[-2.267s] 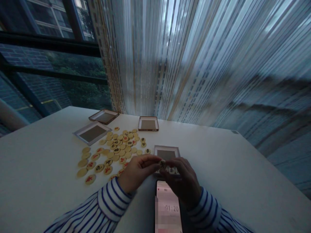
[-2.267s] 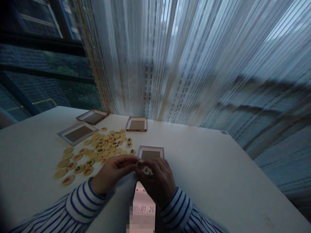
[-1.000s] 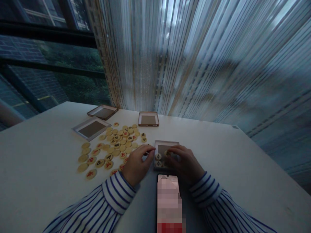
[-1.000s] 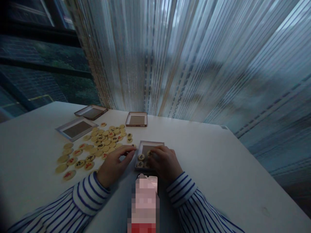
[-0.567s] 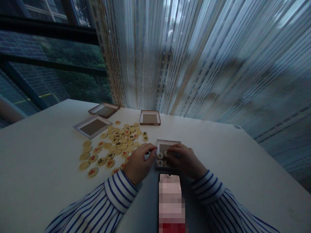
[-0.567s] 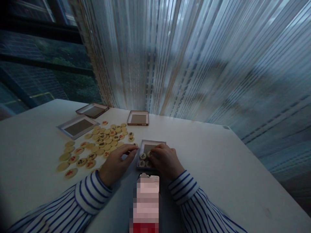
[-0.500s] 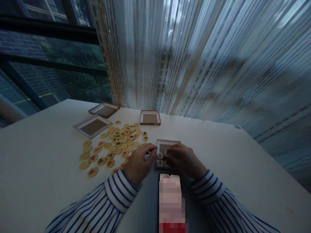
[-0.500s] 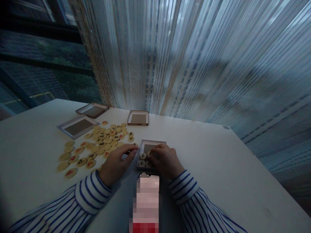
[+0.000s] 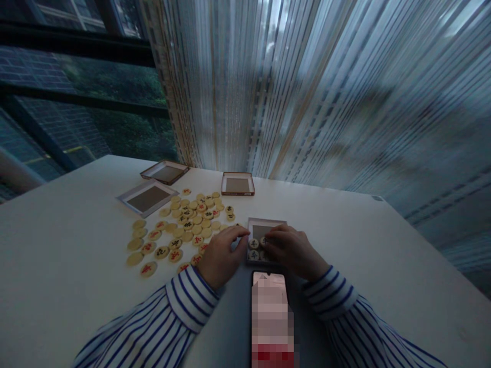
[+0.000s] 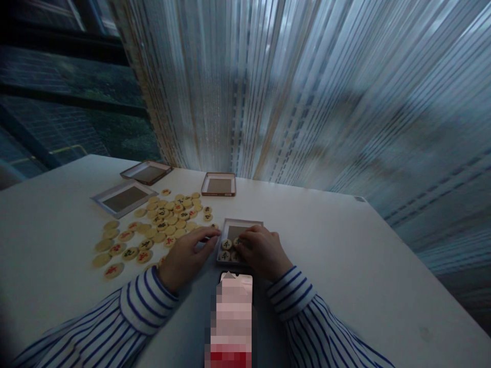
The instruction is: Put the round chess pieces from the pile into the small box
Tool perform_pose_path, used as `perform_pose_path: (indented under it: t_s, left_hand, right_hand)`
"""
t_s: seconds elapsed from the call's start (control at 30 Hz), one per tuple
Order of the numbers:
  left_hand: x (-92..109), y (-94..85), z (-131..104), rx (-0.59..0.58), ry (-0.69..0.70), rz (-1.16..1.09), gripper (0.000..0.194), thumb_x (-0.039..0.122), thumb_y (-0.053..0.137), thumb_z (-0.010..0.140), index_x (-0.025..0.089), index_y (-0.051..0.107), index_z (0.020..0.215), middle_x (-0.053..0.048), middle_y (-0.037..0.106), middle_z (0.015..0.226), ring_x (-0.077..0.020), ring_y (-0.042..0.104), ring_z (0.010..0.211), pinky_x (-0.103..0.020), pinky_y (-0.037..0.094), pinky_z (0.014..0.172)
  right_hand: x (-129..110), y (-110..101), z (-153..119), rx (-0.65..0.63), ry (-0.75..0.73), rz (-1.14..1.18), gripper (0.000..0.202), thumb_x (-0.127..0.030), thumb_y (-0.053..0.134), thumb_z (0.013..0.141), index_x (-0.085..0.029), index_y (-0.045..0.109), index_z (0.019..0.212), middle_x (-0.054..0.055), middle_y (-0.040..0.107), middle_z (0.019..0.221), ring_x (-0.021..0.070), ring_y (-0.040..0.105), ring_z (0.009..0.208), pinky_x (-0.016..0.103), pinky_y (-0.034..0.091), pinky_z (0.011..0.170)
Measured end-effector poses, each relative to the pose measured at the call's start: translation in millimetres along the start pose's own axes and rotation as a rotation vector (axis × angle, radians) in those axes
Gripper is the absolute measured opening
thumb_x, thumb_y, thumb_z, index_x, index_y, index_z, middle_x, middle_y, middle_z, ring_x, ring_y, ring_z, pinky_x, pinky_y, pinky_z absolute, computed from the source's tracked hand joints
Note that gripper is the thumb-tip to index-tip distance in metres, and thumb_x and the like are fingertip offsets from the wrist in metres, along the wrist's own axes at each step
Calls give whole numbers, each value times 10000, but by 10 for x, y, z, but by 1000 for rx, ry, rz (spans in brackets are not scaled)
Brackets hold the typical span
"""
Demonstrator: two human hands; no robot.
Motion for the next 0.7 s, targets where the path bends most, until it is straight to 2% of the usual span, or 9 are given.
perform_pose_path:
  t_s: [0.13, 0.43, 0.7]
  left_hand:
    - [-7, 11, 1, -15, 0, 2, 212, 194, 474, 802, 139, 658, 893, -96, 707, 908, -192, 648, 846, -318, 509, 791]
    - [-19, 17, -2, -7, 0, -8, 186, 194, 493, 795, 168, 659, 876, -81, 710, 895, -193, 651, 847, -328, 515, 793]
    - [-15, 12, -4, 1, 8, -4, 188, 193, 488, 793, 176, 656, 877, -73, 709, 897, -186, 649, 843, -323, 515, 793]
  right_hand:
    - [-2, -1, -4, -5, 2, -17, 174, -335, 564, 818, -230, 686, 886, 55, 652, 960, 193, 584, 884, 315, 385, 732]
    - [-17, -32, -15, -41, 10, -17, 186, -352, 535, 837, -240, 683, 845, 46, 646, 956, 202, 580, 889, 325, 365, 719]
    - [48, 3, -20, -24, 0, -14, 178, -279, 527, 836, -250, 690, 902, 44, 654, 970, 185, 585, 881, 312, 379, 737]
Point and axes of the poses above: each hand's wrist, its own z-axis towards the middle knuckle, its own y-axis out of the palm, x = y × z, the point moved 1 cm from there along z, towards the middle knuckle
